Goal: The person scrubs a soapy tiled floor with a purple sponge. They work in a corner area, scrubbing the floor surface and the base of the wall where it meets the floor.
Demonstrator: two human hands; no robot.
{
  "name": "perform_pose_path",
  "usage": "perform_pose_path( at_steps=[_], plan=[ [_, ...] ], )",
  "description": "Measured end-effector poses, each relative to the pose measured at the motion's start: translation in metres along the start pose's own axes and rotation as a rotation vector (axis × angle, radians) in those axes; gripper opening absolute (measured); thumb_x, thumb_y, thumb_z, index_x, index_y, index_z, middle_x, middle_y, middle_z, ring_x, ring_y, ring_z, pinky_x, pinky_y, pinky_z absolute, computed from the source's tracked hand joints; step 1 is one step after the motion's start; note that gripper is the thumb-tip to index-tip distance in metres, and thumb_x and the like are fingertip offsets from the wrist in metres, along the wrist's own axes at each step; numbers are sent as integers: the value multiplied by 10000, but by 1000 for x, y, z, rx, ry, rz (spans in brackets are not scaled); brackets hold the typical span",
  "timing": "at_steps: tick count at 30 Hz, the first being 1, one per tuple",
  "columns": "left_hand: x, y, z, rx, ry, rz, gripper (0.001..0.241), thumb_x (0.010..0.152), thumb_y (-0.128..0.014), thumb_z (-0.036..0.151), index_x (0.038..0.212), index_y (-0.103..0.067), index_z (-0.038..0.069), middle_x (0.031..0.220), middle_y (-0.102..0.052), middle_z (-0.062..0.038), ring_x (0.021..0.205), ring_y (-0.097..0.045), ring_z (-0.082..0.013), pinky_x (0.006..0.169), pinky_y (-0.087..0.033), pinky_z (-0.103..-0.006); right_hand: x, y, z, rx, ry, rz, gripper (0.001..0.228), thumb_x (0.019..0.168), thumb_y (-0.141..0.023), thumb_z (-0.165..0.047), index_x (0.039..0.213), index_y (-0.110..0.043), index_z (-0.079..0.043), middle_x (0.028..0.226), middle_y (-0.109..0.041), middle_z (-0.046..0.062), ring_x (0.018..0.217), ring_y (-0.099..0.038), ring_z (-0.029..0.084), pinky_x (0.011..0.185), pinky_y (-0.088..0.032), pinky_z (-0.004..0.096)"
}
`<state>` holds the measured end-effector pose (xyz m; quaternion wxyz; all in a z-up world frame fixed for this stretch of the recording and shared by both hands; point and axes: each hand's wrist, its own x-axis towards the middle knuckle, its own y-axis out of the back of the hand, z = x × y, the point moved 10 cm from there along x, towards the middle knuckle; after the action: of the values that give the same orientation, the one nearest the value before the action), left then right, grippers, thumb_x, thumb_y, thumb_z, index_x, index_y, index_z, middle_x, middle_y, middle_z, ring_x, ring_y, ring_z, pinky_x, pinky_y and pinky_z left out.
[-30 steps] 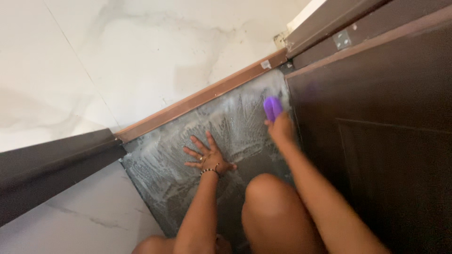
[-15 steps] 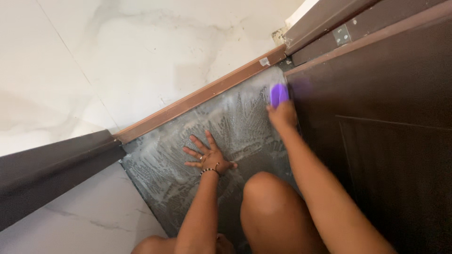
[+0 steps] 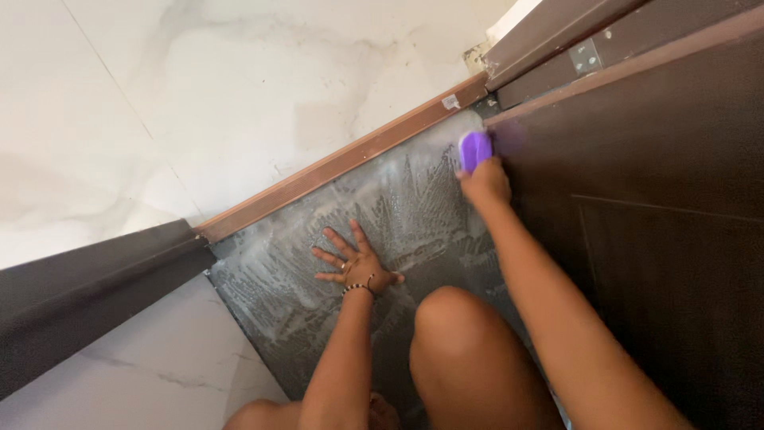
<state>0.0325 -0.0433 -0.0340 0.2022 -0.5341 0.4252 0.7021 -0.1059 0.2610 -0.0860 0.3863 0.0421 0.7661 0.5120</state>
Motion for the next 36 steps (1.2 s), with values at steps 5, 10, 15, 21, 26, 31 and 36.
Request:
perform_pose_path(
  at_steps=[5,10,15,21,26,31,36],
  plan=[
    [-1,3,0,5,-3,0,1508,705,-945,343,1589,275,278,1583,427,-223,1432,292,-591,1031,131,-845,-88,5,2,-84,35,-111,607,908,-718,-390,1263,-505,55,1196,-672,258,1181,-649,454,960,-532,594],
    [4,-3,-3,31,10,9,1508,700,-946,387,1596,262,269,1595,403,-232,1421,309,-597,1025,135,-851,-33,-26,7,-186,146,-120,643,909,-721,-426,1233,-494,80,1133,-682,302,1144,-665,481,906,-558,608],
    [3,0,-1,1,10,14,1506,690,-946,366,1592,257,288,1601,402,-211,1429,308,-587,1035,139,-847,-2,-4,-39,-156,157,-81,607,920,-733,-347,1266,-465,73,1159,-665,280,1133,-651,493,912,-528,638],
    [-3,2,1,7,12,-25,1501,693,-955,336,1602,237,285,1610,390,-207,1431,315,-577,1035,151,-839,-84,-34,9,-394,221,-241,487,896,-729,-275,1212,-492,10,1099,-722,232,1125,-690,436,949,-555,576],
    [-2,3,1,3,15,-40,1497,707,-942,353,1592,264,294,1605,402,-204,1417,336,-580,1034,140,-843,-49,-44,-9,-509,362,-219,561,891,-725,-356,1247,-507,20,1095,-720,242,1148,-667,454,922,-556,587],
    [1,-2,0,-23,6,-22,1536,663,-962,349,1597,256,293,1612,391,-205,1412,332,-591,1038,121,-848,-15,-25,-78,-506,419,-155,595,880,-763,-373,1276,-514,-4,1119,-712,236,1159,-648,458,913,-543,615],
    [-1,1,0,-2,11,-17,1506,680,-943,336,1598,250,287,1611,395,-197,1427,314,-584,1051,126,-834,-68,-38,-45,-535,466,-256,492,946,-646,-234,1341,-485,11,1122,-719,238,1191,-646,455,935,-561,586]
  ],
)
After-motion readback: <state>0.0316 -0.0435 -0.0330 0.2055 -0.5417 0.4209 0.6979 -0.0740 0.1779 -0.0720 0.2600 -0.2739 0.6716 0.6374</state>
